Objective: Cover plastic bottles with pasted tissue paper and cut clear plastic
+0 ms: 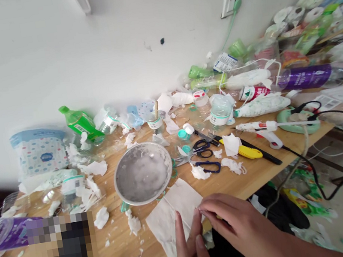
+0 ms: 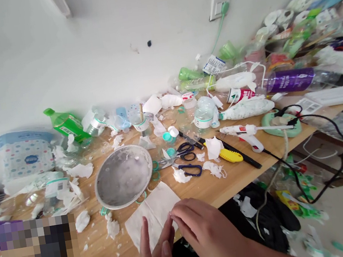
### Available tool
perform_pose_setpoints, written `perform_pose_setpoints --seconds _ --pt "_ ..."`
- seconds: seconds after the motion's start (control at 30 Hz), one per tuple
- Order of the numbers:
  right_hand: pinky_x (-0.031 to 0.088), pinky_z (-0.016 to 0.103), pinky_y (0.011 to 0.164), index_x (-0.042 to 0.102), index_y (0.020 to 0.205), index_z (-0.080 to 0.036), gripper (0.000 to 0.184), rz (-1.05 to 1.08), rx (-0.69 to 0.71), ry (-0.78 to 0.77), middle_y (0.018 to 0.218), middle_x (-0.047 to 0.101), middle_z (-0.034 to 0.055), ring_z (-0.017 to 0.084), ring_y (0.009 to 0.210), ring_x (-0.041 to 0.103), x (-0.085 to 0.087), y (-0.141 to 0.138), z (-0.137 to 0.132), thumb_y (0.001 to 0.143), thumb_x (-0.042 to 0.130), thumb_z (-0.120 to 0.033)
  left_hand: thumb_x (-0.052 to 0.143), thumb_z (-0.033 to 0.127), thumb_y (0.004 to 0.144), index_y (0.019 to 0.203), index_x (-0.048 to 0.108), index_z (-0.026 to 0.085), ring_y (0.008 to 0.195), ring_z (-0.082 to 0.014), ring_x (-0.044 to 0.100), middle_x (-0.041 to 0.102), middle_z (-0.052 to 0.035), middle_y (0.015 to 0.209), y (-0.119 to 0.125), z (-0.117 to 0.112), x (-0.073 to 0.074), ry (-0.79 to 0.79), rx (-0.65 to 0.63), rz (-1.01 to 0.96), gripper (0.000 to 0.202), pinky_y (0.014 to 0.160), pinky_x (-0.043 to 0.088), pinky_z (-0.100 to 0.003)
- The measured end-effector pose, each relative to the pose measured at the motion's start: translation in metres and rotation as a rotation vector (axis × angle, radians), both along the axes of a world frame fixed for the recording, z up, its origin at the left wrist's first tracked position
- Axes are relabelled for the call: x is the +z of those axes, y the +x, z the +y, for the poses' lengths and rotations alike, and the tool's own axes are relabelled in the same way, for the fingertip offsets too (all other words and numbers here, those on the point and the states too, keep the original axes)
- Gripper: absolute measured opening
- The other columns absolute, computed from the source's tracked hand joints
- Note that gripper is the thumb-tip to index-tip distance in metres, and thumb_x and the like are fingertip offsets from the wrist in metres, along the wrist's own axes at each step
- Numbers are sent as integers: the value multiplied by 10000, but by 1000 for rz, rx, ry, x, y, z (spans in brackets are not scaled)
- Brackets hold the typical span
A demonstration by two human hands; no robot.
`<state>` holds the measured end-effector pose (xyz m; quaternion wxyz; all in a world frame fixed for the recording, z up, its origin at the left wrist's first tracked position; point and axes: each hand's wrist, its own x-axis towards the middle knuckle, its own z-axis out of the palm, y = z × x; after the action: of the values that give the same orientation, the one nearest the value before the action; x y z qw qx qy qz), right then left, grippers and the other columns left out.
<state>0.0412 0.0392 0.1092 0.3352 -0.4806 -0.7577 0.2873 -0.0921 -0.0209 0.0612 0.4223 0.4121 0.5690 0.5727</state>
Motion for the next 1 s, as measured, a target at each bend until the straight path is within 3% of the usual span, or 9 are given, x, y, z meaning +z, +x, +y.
perform_pose_setpoints --seconds 0.17,0.3,0.43,0.57,0.7,0.87,1.0 --pt "531 313 782 580 1025 -229 191 -10 5 -70 984 681 33 178 887 658 -3 -2 2 987 451 -92 480 413 1015 1593 131 332 1145 -150 689 765 -34 1186 10 1 7 -11 52 -164 680 1038 518 -256" --pt "508 312 738 566 993 -228 171 -48 9 -46 945 663 20 174 838 643 -3 -4 4 986 455 -98 521 450 992 1597 91 311 1150 -138 685 772 -32 1167 10 5 10 -43 70 -218 755 1029 510 -221" --pt "488 314 699 542 966 -225 182 -77 -3 16 895 641 9 174 788 627 -6 -5 3 961 445 -71 503 443 1001 1592 145 271 1188 -154 667 778 -57 1152 6 8 11 -40 83 -142 712 1049 492 -243" --pt "486 312 701 537 945 -221 183 -83 -22 53 867 636 7 173 779 623 -7 -6 1 935 449 -61 502 405 1006 1558 265 306 1233 -150 640 788 -37 1133 3 10 17 -5 78 -85 609 1089 455 -264" --pt "487 262 666 538 886 -217 167 -5 -29 35 800 630 -12 141 724 619 -2 -3 5 905 469 -66 545 394 985 1573 234 287 1198 -176 666 791 -59 1122 2 14 27 -89 60 -331 673 1037 516 -275" --pt "490 212 649 543 805 -214 140 101 -33 -143 752 637 -42 104 672 616 6 2 13 823 523 -76 645 365 927 1603 96 249 1125 -205 708 803 -105 1052 -2 20 37 -181 14 -644 878 995 545 -271" --pt "507 199 681 581 817 -219 98 157 -52 -234 770 664 -45 97 699 637 10 3 15 867 556 -138 702 318 883 1603 55 234 1049 -208 738 796 -149 1052 -4 25 44 -230 12 -782 971 967 556 -270"
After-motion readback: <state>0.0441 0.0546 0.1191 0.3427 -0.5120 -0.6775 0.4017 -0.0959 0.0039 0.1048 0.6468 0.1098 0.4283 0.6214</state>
